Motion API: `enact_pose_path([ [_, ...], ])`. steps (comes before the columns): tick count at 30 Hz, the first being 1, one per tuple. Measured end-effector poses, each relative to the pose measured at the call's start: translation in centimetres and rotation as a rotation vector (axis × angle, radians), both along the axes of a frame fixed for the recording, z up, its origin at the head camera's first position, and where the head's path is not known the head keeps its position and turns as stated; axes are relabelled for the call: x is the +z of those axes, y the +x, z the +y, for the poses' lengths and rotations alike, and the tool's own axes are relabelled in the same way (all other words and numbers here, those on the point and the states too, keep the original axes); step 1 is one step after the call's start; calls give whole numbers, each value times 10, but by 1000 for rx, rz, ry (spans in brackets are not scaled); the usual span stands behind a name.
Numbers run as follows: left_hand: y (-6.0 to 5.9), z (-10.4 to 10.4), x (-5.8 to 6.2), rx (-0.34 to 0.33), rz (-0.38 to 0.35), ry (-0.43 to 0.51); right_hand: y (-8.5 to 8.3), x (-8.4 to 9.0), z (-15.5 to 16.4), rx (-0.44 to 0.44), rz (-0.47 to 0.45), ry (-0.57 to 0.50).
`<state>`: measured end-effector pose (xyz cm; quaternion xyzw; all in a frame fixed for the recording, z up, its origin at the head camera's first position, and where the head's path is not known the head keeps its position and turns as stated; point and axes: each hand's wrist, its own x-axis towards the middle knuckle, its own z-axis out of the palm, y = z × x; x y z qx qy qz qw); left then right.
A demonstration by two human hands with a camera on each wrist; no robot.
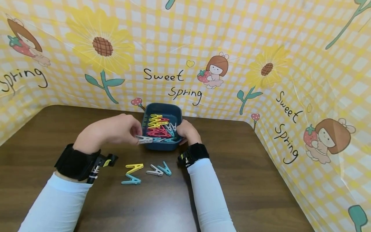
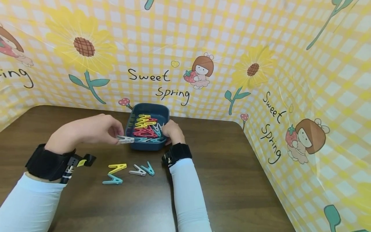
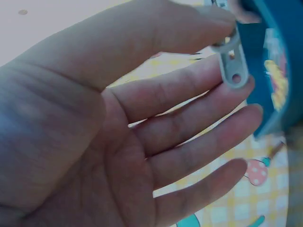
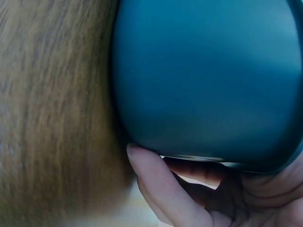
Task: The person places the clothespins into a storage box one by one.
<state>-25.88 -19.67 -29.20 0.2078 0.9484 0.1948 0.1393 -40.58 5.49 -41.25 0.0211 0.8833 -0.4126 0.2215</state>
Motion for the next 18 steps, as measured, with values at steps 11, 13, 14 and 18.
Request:
enact_pose_path([
  [11,-94,40,12,28,146,-159,11,15,2,-11,-3,2],
  [13,-110,46,1,48,193,-201,11,16,1,-18,-16,17],
  [14,-117,48,-6,54,218,-223,12,17,1,-21,-22,25],
  [18,-136,57,-31,96,293,-291,12,15,-1,-32,-22,38],
])
